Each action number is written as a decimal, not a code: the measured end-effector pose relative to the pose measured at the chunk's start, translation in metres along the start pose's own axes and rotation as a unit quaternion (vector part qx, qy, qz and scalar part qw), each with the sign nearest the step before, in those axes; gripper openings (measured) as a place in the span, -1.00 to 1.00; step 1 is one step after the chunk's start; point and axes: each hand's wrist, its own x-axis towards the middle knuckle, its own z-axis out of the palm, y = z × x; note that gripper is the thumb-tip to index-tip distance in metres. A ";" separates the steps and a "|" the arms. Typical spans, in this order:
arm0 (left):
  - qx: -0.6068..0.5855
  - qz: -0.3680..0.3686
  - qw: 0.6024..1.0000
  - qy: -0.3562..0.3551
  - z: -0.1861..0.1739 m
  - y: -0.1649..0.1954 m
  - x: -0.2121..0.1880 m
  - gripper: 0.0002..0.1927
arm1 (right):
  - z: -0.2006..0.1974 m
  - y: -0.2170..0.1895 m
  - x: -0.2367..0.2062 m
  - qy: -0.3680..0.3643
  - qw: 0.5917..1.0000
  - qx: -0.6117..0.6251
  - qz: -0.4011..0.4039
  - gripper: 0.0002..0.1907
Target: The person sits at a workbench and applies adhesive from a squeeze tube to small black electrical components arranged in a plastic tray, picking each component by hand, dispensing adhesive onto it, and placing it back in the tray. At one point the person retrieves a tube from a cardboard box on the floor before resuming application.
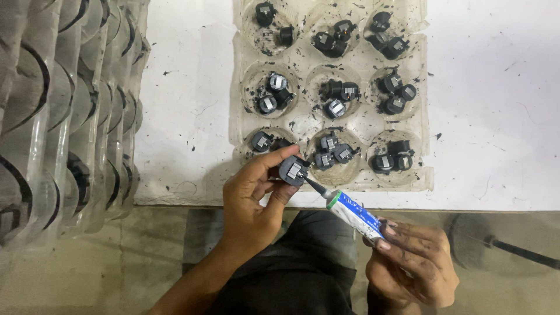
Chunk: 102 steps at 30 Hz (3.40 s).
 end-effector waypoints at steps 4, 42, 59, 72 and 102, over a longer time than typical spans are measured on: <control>-0.033 -0.006 0.999 0.002 0.001 -0.007 -0.001 -0.56 | 0.001 0.001 0.002 0.005 1.000 0.014 -0.005 -0.85; -0.363 -0.141 0.920 -0.045 0.013 -0.047 -0.023 -0.56 | 0.003 0.005 -0.009 0.007 0.998 0.042 0.052 -0.74; 0.525 0.132 0.836 0.087 -0.065 -0.032 0.211 -0.67 | -0.001 0.030 -0.012 0.184 0.956 0.159 0.162 -0.71; 0.626 -0.005 0.768 0.139 -0.067 -0.059 0.251 -0.56 | 0.002 0.054 -0.035 0.182 0.957 0.170 0.149 -0.74; 0.390 0.169 0.905 -0.026 -0.009 -0.013 0.225 -0.43 | 0.012 0.049 -0.047 0.208 0.891 0.303 0.267 -0.77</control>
